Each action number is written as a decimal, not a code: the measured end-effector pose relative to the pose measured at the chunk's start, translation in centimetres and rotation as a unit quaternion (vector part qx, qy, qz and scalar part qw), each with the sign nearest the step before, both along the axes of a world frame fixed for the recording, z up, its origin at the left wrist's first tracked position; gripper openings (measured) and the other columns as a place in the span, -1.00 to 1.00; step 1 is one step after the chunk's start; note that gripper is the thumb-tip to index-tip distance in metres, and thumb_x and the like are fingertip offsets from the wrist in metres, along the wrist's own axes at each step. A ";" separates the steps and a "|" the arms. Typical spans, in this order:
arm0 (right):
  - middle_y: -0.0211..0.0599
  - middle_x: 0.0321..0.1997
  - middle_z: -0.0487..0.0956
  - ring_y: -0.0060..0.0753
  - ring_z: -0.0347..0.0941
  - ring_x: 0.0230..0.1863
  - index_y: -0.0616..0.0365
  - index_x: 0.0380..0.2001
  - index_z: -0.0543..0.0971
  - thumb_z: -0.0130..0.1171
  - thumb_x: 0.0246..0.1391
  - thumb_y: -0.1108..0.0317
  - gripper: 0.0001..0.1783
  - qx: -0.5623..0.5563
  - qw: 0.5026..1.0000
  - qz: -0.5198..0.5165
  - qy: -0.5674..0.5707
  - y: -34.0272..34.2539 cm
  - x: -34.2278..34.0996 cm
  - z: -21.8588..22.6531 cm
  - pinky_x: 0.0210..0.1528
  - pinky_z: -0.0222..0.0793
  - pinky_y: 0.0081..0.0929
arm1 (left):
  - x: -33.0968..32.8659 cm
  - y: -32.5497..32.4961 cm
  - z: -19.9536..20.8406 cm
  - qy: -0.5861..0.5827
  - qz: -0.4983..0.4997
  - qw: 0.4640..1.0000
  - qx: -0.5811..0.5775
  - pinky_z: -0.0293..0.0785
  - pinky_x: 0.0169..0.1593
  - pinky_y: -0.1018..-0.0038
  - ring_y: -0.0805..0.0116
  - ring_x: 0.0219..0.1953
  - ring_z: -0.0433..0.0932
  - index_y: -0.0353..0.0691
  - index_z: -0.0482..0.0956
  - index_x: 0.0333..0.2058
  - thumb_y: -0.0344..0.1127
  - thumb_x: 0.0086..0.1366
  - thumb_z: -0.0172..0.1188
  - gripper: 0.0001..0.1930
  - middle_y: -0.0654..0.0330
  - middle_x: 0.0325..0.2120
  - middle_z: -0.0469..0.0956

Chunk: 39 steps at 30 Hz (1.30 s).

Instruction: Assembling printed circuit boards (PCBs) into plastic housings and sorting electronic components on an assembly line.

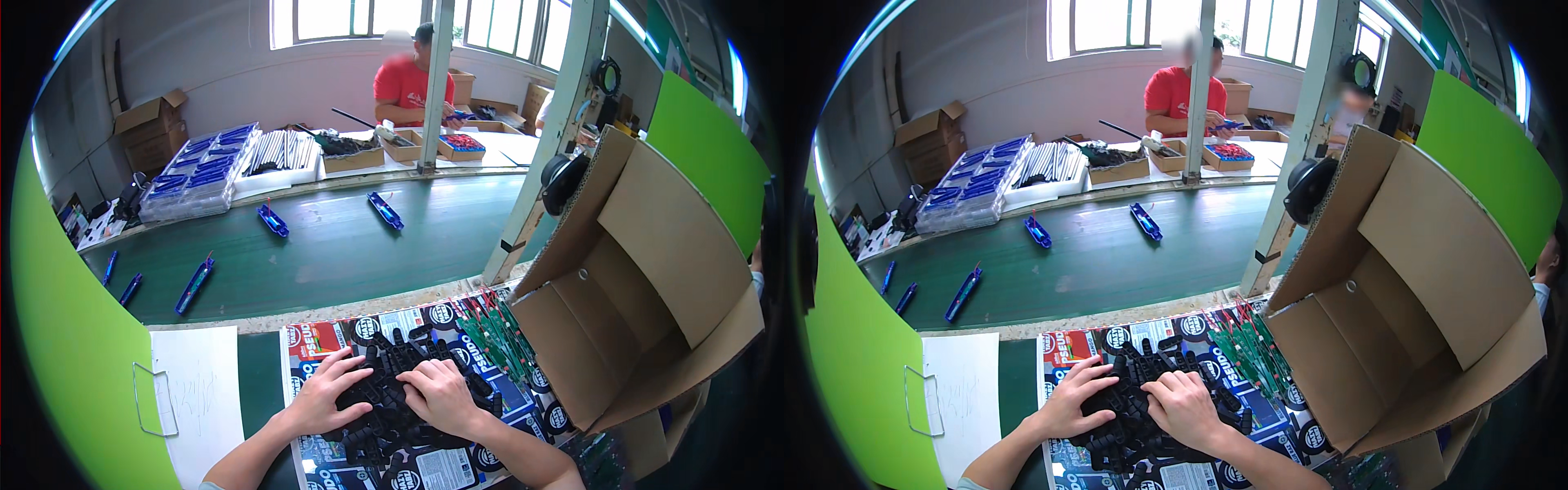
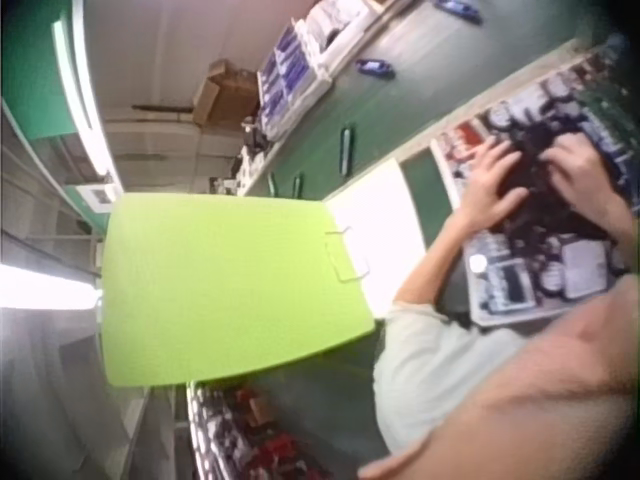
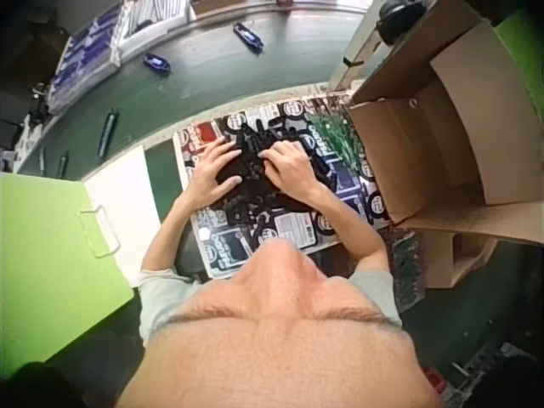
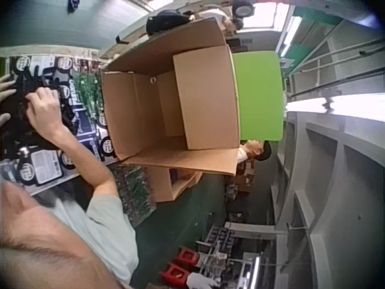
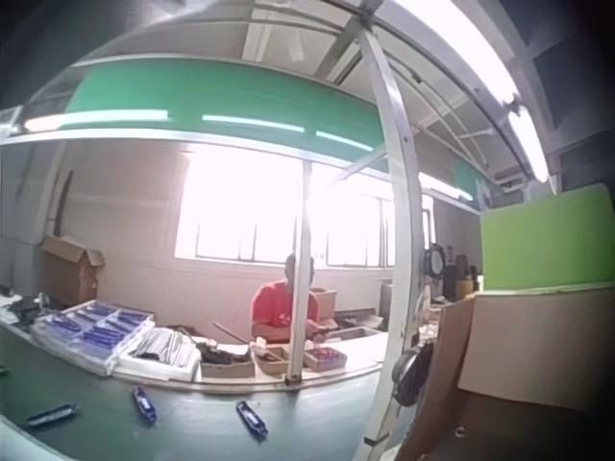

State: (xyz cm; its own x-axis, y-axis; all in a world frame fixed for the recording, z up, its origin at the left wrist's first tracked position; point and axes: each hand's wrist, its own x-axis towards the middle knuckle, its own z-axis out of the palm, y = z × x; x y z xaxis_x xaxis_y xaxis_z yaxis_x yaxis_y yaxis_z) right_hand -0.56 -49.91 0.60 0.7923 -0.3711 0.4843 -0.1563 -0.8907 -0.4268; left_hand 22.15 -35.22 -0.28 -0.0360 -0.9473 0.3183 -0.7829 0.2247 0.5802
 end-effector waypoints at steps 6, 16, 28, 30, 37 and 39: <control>-0.27 -0.23 0.64 -0.19 0.60 -0.16 0.15 -0.21 0.67 0.29 0.11 0.47 -0.85 0.023 1.000 -0.005 -0.020 0.1 0.0 -0.3 -0.05 0.39 -0.23 | 0.1 0.1 -0.2 0.002 0.000 1.000 0.000 0.27 0.47 -0.02 -0.16 0.49 0.22 -0.15 0.56 0.27 0.00 0.28 0.45 -0.35 -0.05 0.34 0.44; -0.17 -0.22 0.65 -0.08 0.61 -0.17 0.20 -0.09 0.62 0.23 0.13 0.56 -0.75 0.060 0.997 -0.002 -0.049 0.1 0.1 -0.2 -0.10 0.44 -0.18 | 0.0 0.1 0.0 0.001 0.001 1.000 -0.001 0.28 0.46 -0.02 -0.17 0.49 0.23 -0.17 0.57 0.25 -0.01 0.27 0.46 -0.36 -0.07 0.33 0.45; -0.15 -0.18 0.60 -0.03 0.59 -0.18 0.21 -0.06 0.59 0.22 0.10 0.55 -0.70 0.064 0.996 0.018 -0.053 -0.2 0.1 -0.3 -0.09 0.46 -0.17 | 0.0 0.2 0.4 -0.003 0.013 1.000 0.009 0.25 0.47 -0.02 -0.16 0.49 0.23 -0.15 0.60 0.23 -0.03 0.24 0.49 -0.37 -0.03 0.30 0.47; -0.15 -0.18 0.60 -0.03 0.59 -0.19 0.21 -0.08 0.59 0.22 0.11 0.54 -0.72 0.068 0.996 0.010 -0.051 -0.1 0.0 -0.4 -0.08 0.46 -0.18 | -0.1 0.2 0.2 0.000 0.010 1.000 0.010 0.25 0.47 -0.02 -0.16 0.49 0.23 -0.15 0.60 0.23 -0.03 0.23 0.49 -0.37 -0.03 0.30 0.47; -0.18 -0.20 0.62 -0.04 0.60 -0.20 0.19 -0.13 0.61 0.27 0.15 0.50 -0.80 0.079 0.995 0.007 -0.056 0.1 0.0 -0.2 -0.09 0.45 -0.18 | -0.2 0.2 0.4 -0.005 0.014 1.000 0.010 0.25 0.47 -0.01 -0.17 0.49 0.24 -0.16 0.61 0.22 -0.04 0.23 0.49 -0.38 -0.03 0.31 0.47; -0.18 -0.21 0.63 -0.04 0.60 -0.20 0.19 -0.14 0.61 0.29 0.16 0.49 -0.81 0.077 0.996 0.009 -0.054 0.1 0.0 -0.2 -0.09 0.45 -0.18 | -0.2 0.2 0.4 -0.010 0.015 1.000 0.007 0.25 0.47 -0.01 -0.16 0.49 0.24 -0.16 0.61 0.21 -0.04 0.23 0.49 -0.38 -0.02 0.31 0.47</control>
State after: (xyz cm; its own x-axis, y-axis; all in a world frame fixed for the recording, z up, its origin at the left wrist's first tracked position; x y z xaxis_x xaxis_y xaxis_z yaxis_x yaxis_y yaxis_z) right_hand -0.57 -49.80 0.44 0.7464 -0.4337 0.5048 -0.0873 -0.8157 -0.5718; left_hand 21.93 -35.03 0.08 -0.0132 -0.9524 0.3045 -0.8003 0.1926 0.5678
